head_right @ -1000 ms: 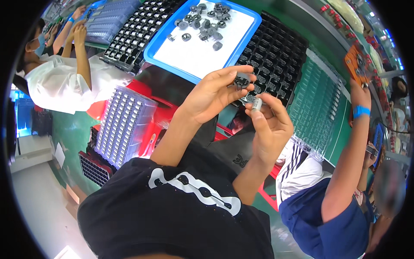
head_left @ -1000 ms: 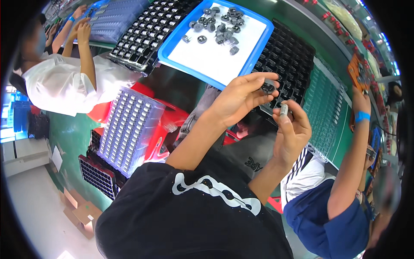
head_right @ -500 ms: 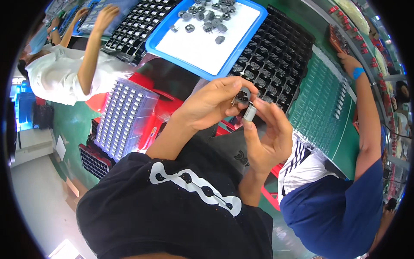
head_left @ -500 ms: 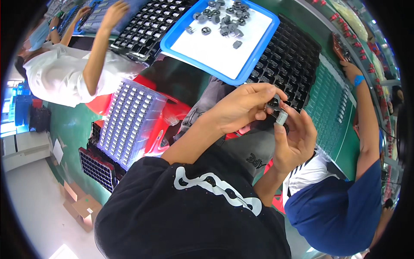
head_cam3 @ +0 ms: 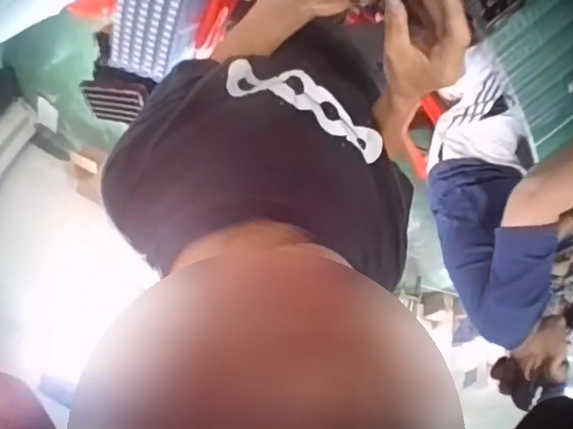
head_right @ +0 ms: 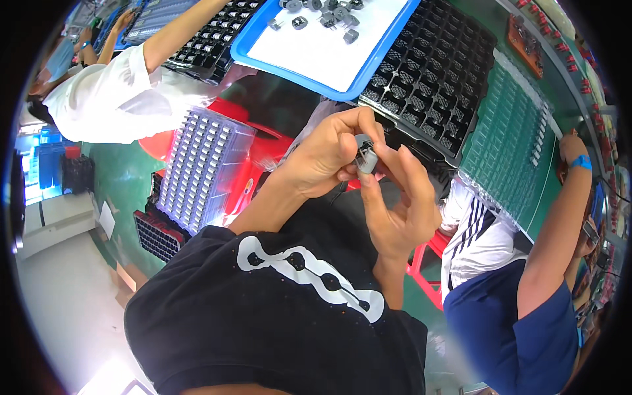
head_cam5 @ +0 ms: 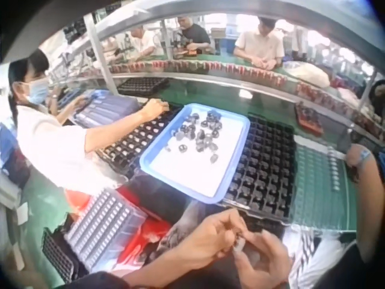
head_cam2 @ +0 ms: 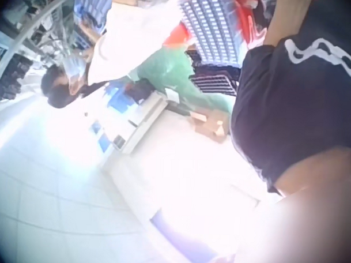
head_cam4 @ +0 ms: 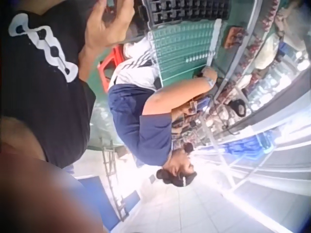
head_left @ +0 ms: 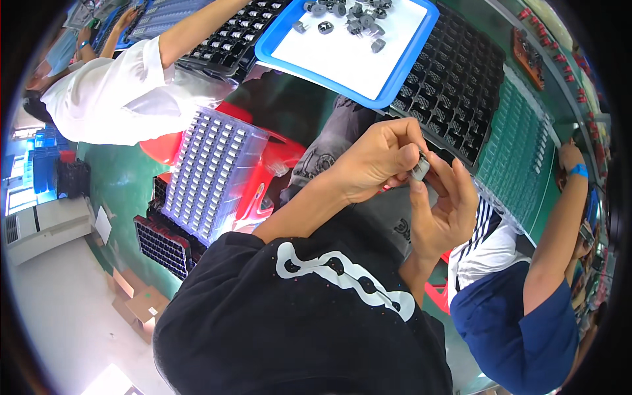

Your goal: Manual sorting and assembly of small metal and plastic electronic components into organizational trays on a factory production line.

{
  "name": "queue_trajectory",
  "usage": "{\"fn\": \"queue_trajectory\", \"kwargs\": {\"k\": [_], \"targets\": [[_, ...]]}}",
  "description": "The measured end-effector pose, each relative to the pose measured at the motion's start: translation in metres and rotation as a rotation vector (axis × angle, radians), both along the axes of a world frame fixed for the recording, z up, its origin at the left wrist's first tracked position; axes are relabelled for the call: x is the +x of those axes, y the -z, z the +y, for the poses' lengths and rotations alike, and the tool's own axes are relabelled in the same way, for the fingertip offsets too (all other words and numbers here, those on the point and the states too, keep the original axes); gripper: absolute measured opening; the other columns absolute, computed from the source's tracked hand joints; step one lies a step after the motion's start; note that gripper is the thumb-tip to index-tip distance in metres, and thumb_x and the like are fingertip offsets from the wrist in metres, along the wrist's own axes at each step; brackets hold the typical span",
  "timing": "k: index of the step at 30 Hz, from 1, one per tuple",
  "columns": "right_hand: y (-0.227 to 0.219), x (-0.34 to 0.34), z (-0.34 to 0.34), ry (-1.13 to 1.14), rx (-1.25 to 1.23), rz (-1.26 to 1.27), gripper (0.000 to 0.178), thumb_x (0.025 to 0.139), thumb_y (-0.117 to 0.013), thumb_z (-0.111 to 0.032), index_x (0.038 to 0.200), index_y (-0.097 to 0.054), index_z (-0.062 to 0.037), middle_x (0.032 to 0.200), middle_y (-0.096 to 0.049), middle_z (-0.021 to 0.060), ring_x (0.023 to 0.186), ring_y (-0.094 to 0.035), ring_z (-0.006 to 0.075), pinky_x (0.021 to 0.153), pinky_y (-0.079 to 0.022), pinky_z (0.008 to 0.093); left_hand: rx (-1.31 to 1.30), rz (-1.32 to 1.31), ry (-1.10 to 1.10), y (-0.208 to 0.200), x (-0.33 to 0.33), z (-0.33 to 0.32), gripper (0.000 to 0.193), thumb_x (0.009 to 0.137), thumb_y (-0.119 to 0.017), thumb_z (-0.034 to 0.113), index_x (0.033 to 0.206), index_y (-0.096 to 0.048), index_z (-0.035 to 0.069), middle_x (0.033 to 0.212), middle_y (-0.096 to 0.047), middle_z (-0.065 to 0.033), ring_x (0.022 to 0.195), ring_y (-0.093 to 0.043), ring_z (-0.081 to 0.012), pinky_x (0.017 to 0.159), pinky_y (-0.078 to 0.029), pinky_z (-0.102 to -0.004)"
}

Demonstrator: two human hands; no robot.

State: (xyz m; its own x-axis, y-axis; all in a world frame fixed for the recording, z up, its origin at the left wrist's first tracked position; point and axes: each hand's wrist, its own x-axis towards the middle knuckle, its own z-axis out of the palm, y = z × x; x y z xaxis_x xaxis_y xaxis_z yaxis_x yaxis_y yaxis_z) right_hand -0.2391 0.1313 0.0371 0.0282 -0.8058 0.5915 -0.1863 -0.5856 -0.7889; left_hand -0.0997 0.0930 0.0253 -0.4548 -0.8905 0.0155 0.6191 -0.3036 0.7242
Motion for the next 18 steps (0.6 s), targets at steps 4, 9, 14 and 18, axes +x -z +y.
{"fn": "queue_trajectory", "kwargs": {"k": [4, 9, 14, 18], "targets": [[-0.0034, 0.0021, -0.0004, 0.048, -0.051, -0.004, 0.054, 0.075, -0.069, 0.012, 0.124, -0.047, 0.0069, 0.105, -0.064, 0.0247, 0.096, -0.066, 0.0282, 0.082, -0.055, 0.033, 0.005, 0.009, 0.004, -0.0043, -0.0036, 0.0032, 0.059, 0.069, -0.072, 0.059, 0.089, -0.053, 0.006, 0.082, -0.057, -0.003, 0.051, -0.044, -0.001, 0.042, -0.031, -0.013], [-0.0049, 0.0016, 0.0001, 0.082, -0.094, 0.033, 0.053, 0.072, -0.07, 0.013, 0.12, -0.05, 0.0075, 0.099, -0.066, 0.0236, 0.089, -0.068, 0.0282, 0.076, -0.057, 0.0317, 0.007, 0.012, -0.027, -0.0081, -0.0061, 0.0043, 0.06, 0.068, -0.073, 0.059, 0.089, -0.052, 0.007, 0.082, -0.056, -0.0028, 0.053, -0.046, -0.002, 0.042, -0.033, -0.0134], [-0.0045, 0.0013, 0.0035, 0.112, -0.127, 0.05, 0.049, 0.071, -0.071, 0.014, 0.116, -0.051, 0.0073, 0.098, -0.066, 0.0241, 0.089, -0.068, 0.0288, 0.075, -0.057, 0.0315, 0.006, 0.029, -0.018, -0.0077, -0.0074, 0.0056, 0.061, 0.065, -0.075, 0.058, 0.089, -0.052, 0.008, 0.083, -0.056, -0.0024, 0.055, -0.048, -0.0022, 0.041, -0.034, -0.0134], [-0.0015, -0.0034, 0.0067, 0.058, -0.106, 0.068, 0.049, 0.077, -0.068, 0.011, 0.121, -0.047, 0.0089, 0.106, -0.063, 0.0271, 0.101, -0.064, 0.0314, 0.086, -0.056, 0.0382, 0.012, 0.03, -0.016, -0.008, -0.0077, 0.0067, 0.061, 0.064, -0.077, 0.057, 0.089, -0.052, 0.008, 0.083, -0.055, -0.0021, 0.056, -0.049, -0.0023, 0.041, -0.034, -0.0135]]}}
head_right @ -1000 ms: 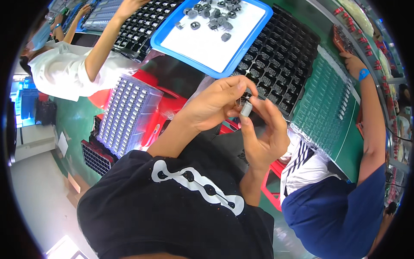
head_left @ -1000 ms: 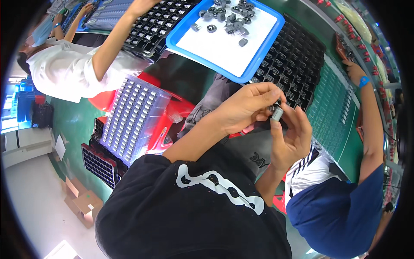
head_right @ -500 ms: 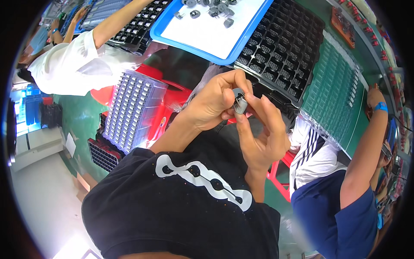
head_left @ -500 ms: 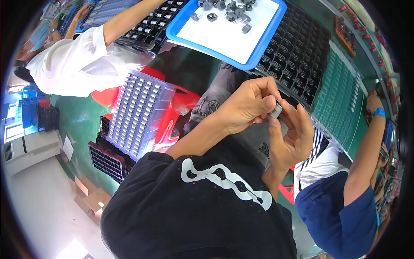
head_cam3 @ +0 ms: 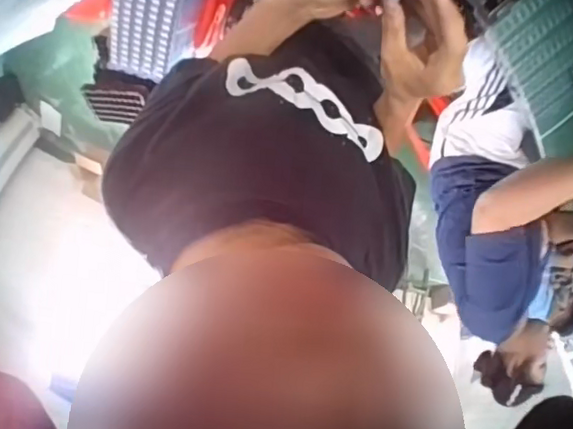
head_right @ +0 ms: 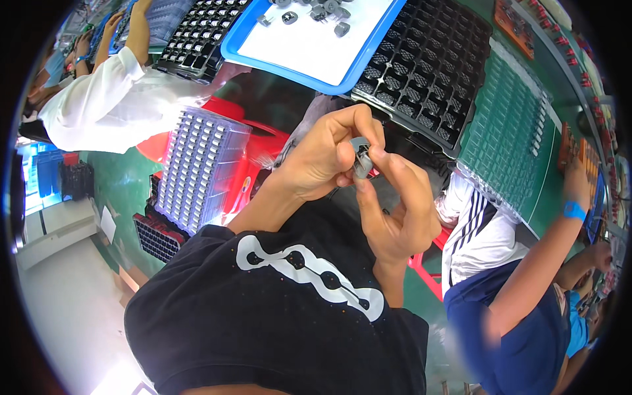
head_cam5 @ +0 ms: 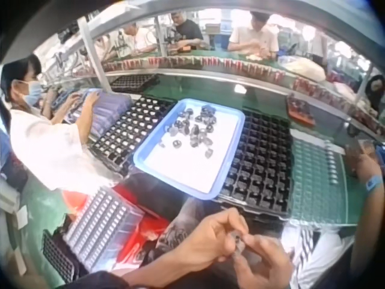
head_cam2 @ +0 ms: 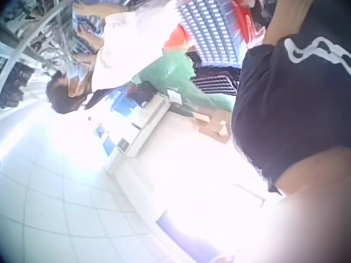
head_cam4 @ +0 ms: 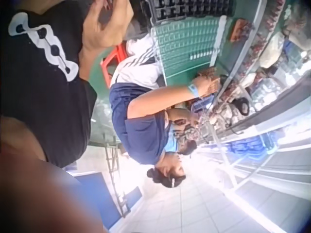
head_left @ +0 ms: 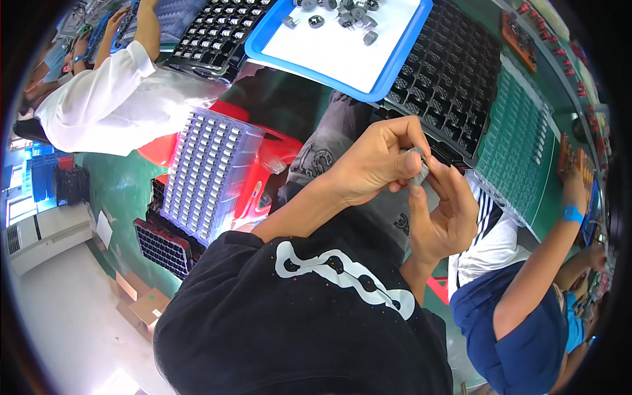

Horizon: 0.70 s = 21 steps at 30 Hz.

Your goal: Manual sorting and assembly of small metal and plastic electronic components into organizational trays on a factory production line.

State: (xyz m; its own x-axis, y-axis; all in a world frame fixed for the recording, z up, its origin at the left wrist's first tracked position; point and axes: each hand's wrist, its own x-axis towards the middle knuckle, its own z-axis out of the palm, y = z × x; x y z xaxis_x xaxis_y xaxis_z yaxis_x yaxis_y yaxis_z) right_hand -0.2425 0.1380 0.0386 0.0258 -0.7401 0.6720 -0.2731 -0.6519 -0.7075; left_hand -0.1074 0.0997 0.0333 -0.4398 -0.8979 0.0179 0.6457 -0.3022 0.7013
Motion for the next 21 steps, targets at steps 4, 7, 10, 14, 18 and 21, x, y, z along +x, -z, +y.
{"fn": "queue_trajectory", "kwargs": {"k": [4, 7, 10, 14, 18, 21], "targets": [[0.0, 0.003, -0.002, 0.016, -0.038, 0.0, 0.048, 0.074, -0.069, 0.012, 0.117, -0.05, 0.0078, 0.102, -0.064, 0.0256, 0.094, -0.066, 0.03, 0.08, -0.056, 0.0352, -0.011, 0.009, 0.014, 0.001, 0.0, -0.001, 0.059, 0.064, -0.077, 0.056, 0.089, -0.052, 0.008, 0.083, -0.055, -0.002, 0.056, -0.049, -0.0023, 0.041, -0.034, -0.0132], [0.0, 0.003, -0.005, 0.035, -0.049, -0.025, 0.048, 0.07, -0.072, 0.013, 0.113, -0.054, 0.0061, 0.099, -0.066, 0.023, 0.087, -0.067, 0.0283, 0.074, -0.057, 0.0314, -0.002, 0.011, 0.021, 0.0, -0.001, -0.001, 0.058, 0.065, -0.077, 0.055, 0.088, -0.052, 0.008, 0.083, -0.055, -0.0019, 0.056, -0.049, -0.0022, 0.04, -0.034, -0.0129], [-0.002, 0.0, -0.007, 0.049, -0.02, 0.027, 0.044, 0.068, -0.073, 0.011, 0.109, -0.059, 0.0051, 0.101, -0.067, 0.0198, 0.089, -0.066, 0.0287, 0.075, -0.055, 0.0315, -0.016, 0.009, 0.013, 0.004, -0.002, -0.001, 0.056, 0.068, -0.077, 0.053, 0.09, -0.053, 0.008, 0.085, -0.056, -0.0022, 0.059, -0.051, -0.0021, 0.041, -0.035, -0.0124], [-0.006, -0.003, -0.006, 0.067, 0.05, 0.175, 0.032, 0.075, -0.069, 0.009, 0.106, -0.065, 0.005, 0.111, -0.064, 0.0192, 0.099, -0.063, 0.0262, 0.088, -0.047, 0.0343, 0.044, 0.062, -0.087, 0.009, -0.008, -0.001, 0.032, 0.081, -0.075, 0.025, 0.093, -0.056, 0.003, 0.083, -0.061, -0.0033, 0.066, -0.056, -0.0049, 0.05, -0.042, -0.016], [0.003, 0.006, -0.006, 0.227, 0.15, 0.119, 0.031, 0.07, -0.075, 0.002, 0.1, -0.07, 0.0009, 0.106, -0.067, 0.0165, 0.098, -0.062, 0.0297, 0.084, -0.049, 0.0349, 0.097, -0.01, -0.137, 0.016, -0.008, -0.004, 0.018, 0.085, -0.07, 0.01, 0.094, -0.056, 0.002, 0.084, -0.06, -0.0039, 0.066, -0.054, -0.004, 0.05, -0.04, -0.0163], [0.009, 0.004, -0.007, 0.247, 0.152, 0.16, 0.029, 0.072, -0.074, 0.0, 0.101, -0.071, -0.0004, 0.106, -0.067, 0.0147, 0.099, -0.061, 0.0296, 0.085, -0.049, 0.0355, 0.145, -0.014, -0.112, 0.018, -0.009, -0.008, 0.02, 0.084, -0.071, 0.012, 0.092, -0.056, 0.002, 0.082, -0.059, -0.0043, 0.065, -0.053, -0.0044, 0.049, -0.038, -0.0161]]}}
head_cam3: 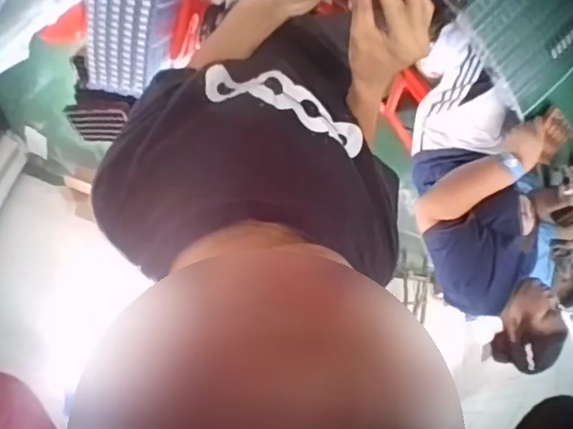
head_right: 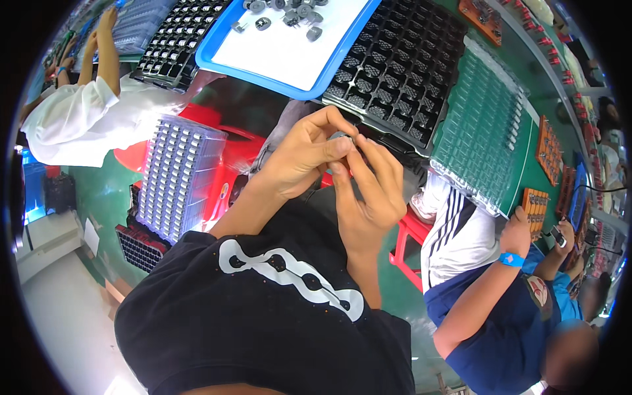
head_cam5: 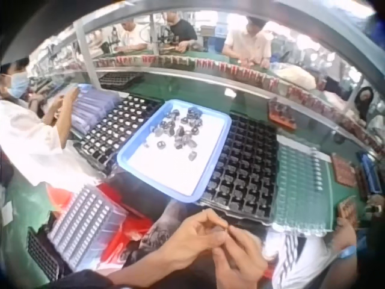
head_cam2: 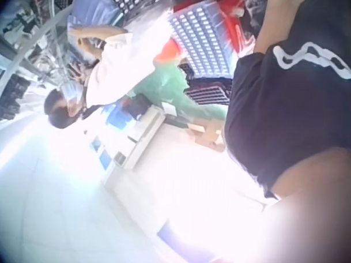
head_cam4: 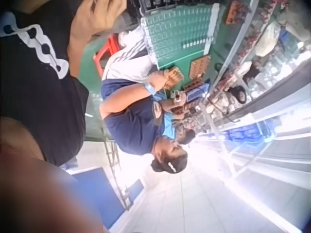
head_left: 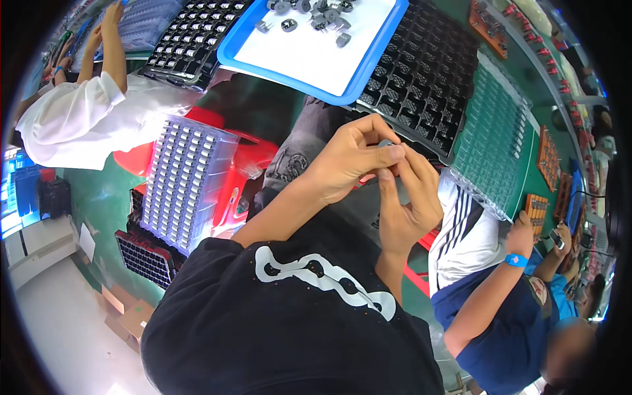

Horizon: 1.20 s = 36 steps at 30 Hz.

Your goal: Manual sorting and assembly of small metal and plastic electronic components into organizational trays on a factory production line.

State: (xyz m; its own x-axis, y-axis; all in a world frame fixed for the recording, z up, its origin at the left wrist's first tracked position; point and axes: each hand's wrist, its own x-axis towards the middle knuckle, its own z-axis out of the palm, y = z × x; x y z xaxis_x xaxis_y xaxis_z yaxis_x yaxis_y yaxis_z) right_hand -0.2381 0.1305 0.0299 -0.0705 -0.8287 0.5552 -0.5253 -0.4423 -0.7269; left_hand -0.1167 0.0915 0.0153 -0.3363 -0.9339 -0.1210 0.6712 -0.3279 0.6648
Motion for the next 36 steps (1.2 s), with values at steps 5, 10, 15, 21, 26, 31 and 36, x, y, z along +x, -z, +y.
{"fn": "queue_trajectory", "kwargs": {"k": [5, 10, 15, 21, 26, 31, 36], "targets": [[0.003, -0.003, -0.009, -0.043, -0.03, 0.084, 0.026, 0.074, -0.073, 0.003, 0.099, -0.07, 0.0024, 0.097, -0.069, 0.0135, 0.098, -0.063, 0.0274, 0.086, -0.048, 0.0343, 0.069, 0.006, 0.029, 0.008, 0.004, -0.004, 0.02, 0.086, -0.07, 0.015, 0.089, -0.054, 0.003, 0.083, -0.059, -0.0053, 0.065, -0.056, -0.0058, 0.046, -0.038, -0.0175], [0.002, -0.012, -0.017, -0.094, -0.02, 0.064, 0.023, 0.074, -0.072, 0.006, 0.097, -0.07, 0.0028, 0.096, -0.07, 0.0141, 0.096, -0.064, 0.027, 0.086, -0.048, 0.034, 0.05, 0.003, 0.009, 0.01, 0.006, -0.003, 0.023, 0.088, -0.067, 0.016, 0.102, -0.057, 0.0, 0.091, -0.061, -0.0075, 0.076, -0.062, -0.0112, 0.057, -0.047, -0.0192], [0.003, -0.071, -0.04, 0.074, -0.025, 0.16, 0.021, 0.075, -0.07, 0.006, 0.096, -0.07, 0.0022, 0.098, -0.07, 0.012, 0.098, -0.063, 0.0229, 0.088, -0.047, 0.0325, 0.0, -0.226, -0.045, -0.003, 0.024, -0.012, 0.033, 0.098, -0.051, 0.024, 0.122, -0.054, 0.001, 0.108, -0.063, -0.0107, 0.099, -0.064, -0.0195, 0.078, -0.053, -0.0282], [0.021, -0.119, -0.067, 0.037, 0.018, 0.517, 0.019, 0.077, -0.071, -0.002, 0.095, -0.072, -0.0051, 0.095, -0.071, 0.0063, 0.101, -0.062, 0.0231, 0.095, -0.041, 0.0356, -0.083, -0.403, -0.266, 0.003, 0.054, -0.03, 0.031, 0.098, -0.047, 0.021, 0.12, -0.055, 0.001, 0.104, -0.065, -0.0119, 0.09, -0.066, -0.0184, 0.074, -0.051, -0.0262], [0.023, -0.12, -0.072, 0.021, 0.072, 0.467, 0.015, 0.078, -0.071, -0.007, 0.093, -0.073, -0.0069, 0.096, -0.071, 0.0054, 0.103, -0.062, 0.0243, 0.098, -0.038, 0.0392, -0.101, -0.528, -0.41, 0.002, 0.064, -0.046, 0.023, 0.096, -0.049, 0.016, 0.11, -0.059, 0.001, 0.098, -0.065, -0.01, 0.086, -0.065, -0.0167, 0.072, -0.049, -0.0261], [0.026, -0.126, -0.074, -0.026, 0.046, 0.544, 0.014, 0.079, -0.071, -0.009, 0.093, -0.073, -0.0081, 0.097, -0.071, 0.0048, 0.107, -0.061, 0.0258, 0.1, -0.036, 0.0428, -0.231, -0.69, -0.453, 0.004, 0.065, -0.078, 0.022, 0.095, -0.052, 0.017, 0.108, -0.06, 0.002, 0.097, -0.066, -0.0089, 0.086, -0.065, -0.0165, 0.073, -0.049, -0.0269], [0.026, -0.132, -0.076, -0.099, 0.118, 0.586, 0.015, 0.083, -0.066, -0.012, 0.097, -0.072, -0.0097, 0.108, -0.068, 0.003, 0.118, -0.053, 0.0283, 0.103, -0.031, 0.043, -0.445, -1.125, -0.509, 0.012, 0.061, -0.104, 0.024, 0.09, -0.059, 0.019, 0.107, -0.062, 0.002, 0.095, -0.067, -0.0117, 0.084, -0.066, -0.0188, 0.072, -0.049, -0.0301]]}}
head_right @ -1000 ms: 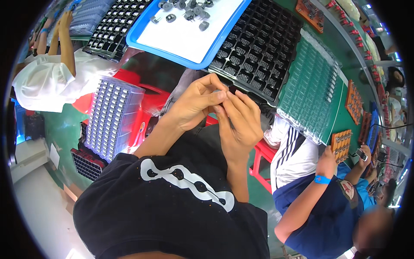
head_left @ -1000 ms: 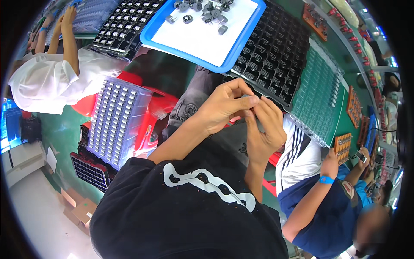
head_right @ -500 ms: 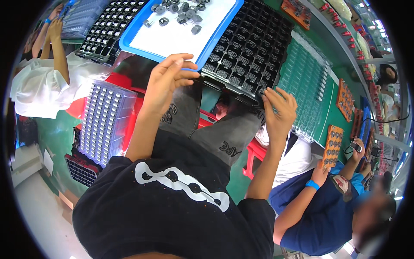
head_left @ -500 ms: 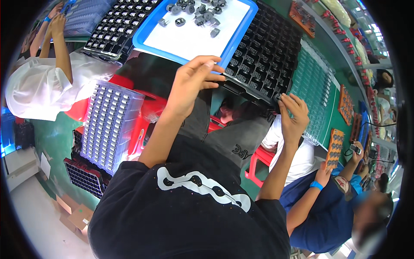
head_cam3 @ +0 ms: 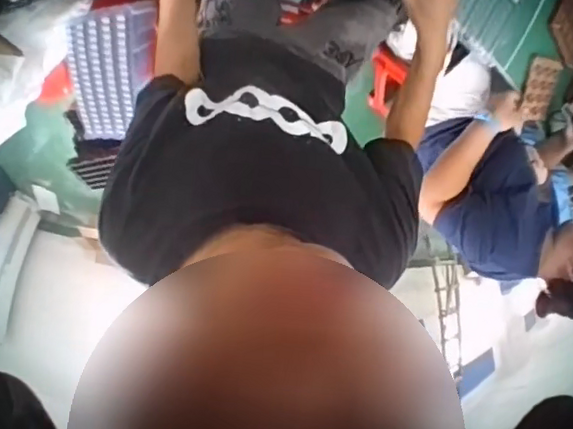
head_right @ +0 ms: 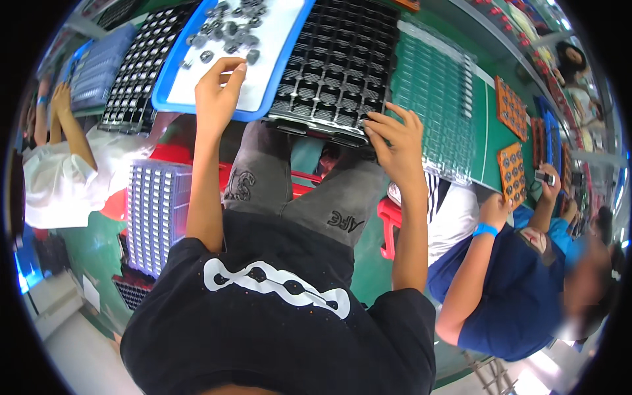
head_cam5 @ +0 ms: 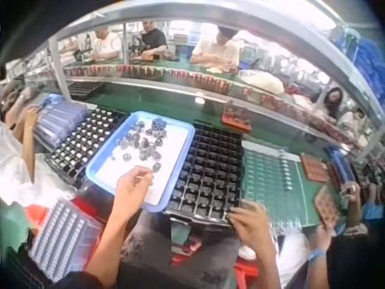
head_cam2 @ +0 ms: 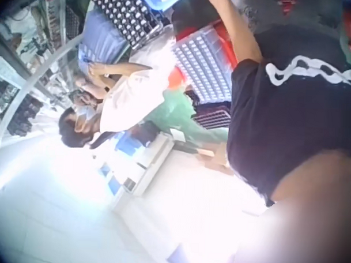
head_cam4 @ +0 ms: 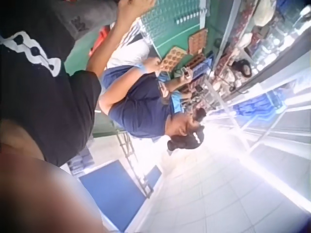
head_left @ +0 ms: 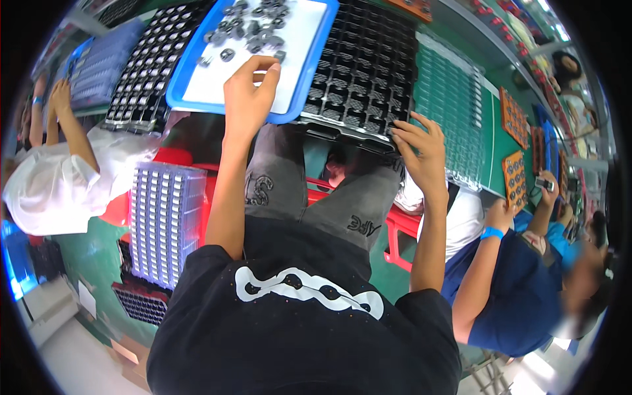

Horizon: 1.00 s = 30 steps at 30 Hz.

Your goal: Manual sorting and assembly of small metal and plastic electronic components into organizational trays on a factory production line.

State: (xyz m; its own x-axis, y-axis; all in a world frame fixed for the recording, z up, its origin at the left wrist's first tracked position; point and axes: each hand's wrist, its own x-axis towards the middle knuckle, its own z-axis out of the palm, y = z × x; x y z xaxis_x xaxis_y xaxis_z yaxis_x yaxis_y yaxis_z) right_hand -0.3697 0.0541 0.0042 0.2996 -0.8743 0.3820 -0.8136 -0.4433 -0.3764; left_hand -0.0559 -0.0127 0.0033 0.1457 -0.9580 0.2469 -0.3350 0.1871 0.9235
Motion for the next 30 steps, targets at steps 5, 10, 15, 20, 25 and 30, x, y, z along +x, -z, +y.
{"fn": "queue_trajectory", "kwargs": {"k": [5, 10, 15, 20, 25, 30], "targets": [[-0.003, -0.005, 0.006, -0.01, 0.021, 0.062, 0.02, 0.085, -0.063, -0.013, 0.104, -0.07, -0.0077, 0.119, -0.064, 0.0066, 0.119, -0.052, 0.03, 0.107, -0.03, 0.0419, -0.105, -0.614, -0.152, 0.007, -0.013, -0.019, 0.029, 0.082, -0.066, 0.021, 0.107, -0.063, 0.006, 0.096, -0.061, -0.0168, 0.086, -0.063, -0.0354, 0.073, -0.05, -0.0416], [0.003, -0.075, -0.01, 0.525, -0.174, -0.104, 0.03, 0.088, -0.061, -0.021, 0.109, -0.065, 0.0005, 0.12, -0.06, 0.019, 0.116, -0.054, 0.0329, 0.101, -0.038, 0.0388, -0.167, -0.736, -0.071, 0.016, -0.013, -0.036, 0.032, 0.081, -0.066, 0.02, 0.109, -0.058, 0.007, 0.097, -0.061, -0.0191, 0.086, -0.062, -0.0383, 0.072, -0.05, -0.0448], [0.023, -0.139, -0.047, 0.926, -0.095, 0.315, 0.05, 0.09, -0.054, -0.04, 0.109, -0.063, 0.0048, 0.121, -0.054, 0.03, 0.116, -0.049, 0.0422, 0.1, -0.037, 0.0455, -0.043, -0.664, -0.063, 0.011, -0.015, -0.03, 0.017, 0.084, -0.061, 0.012, 0.097, -0.053, 0.005, 0.09, -0.063, -0.0175, 0.08, -0.062, -0.0378, 0.069, -0.049, -0.0458], [0.032, -0.143, -0.056, 0.968, -0.039, 0.394, 0.048, 0.088, -0.055, -0.039, 0.103, -0.064, 0.0053, 0.124, -0.051, 0.0295, 0.118, -0.044, 0.0451, 0.097, -0.038, 0.0536, -0.084, -0.571, -0.096, 0.014, -0.012, -0.028, 0.014, 0.084, -0.059, 0.009, 0.095, -0.053, 0.003, 0.086, -0.063, -0.018, 0.077, -0.062, -0.0368, 0.068, -0.048, -0.0457], [0.019, -0.138, -0.054, 1.049, -0.099, 0.318, 0.037, 0.087, -0.057, -0.034, 0.102, -0.068, -0.002, 0.111, -0.063, 0.0203, 0.11, -0.052, 0.0411, 0.089, -0.042, 0.0508, -0.098, -0.4, -0.09, 0.01, -0.014, -0.025, 0.012, 0.085, -0.059, 0.006, 0.095, -0.056, 0.002, 0.081, -0.065, -0.0192, 0.071, -0.065, -0.0334, 0.065, -0.05, -0.0414], [0.01, -0.139, -0.064, 1.026, -0.133, 0.199, 0.028, 0.086, -0.06, -0.031, 0.094, -0.07, -0.0057, 0.089, -0.069, 0.0134, 0.089, -0.062, 0.035, 0.083, -0.045, 0.0474, -0.139, -0.225, -0.1, 0.012, -0.008, -0.026, 0.018, 0.085, -0.059, 0.005, 0.102, -0.061, 0.004, 0.081, -0.067, -0.0168, 0.072, -0.068, -0.0263, 0.066, -0.053, -0.0345]]}}
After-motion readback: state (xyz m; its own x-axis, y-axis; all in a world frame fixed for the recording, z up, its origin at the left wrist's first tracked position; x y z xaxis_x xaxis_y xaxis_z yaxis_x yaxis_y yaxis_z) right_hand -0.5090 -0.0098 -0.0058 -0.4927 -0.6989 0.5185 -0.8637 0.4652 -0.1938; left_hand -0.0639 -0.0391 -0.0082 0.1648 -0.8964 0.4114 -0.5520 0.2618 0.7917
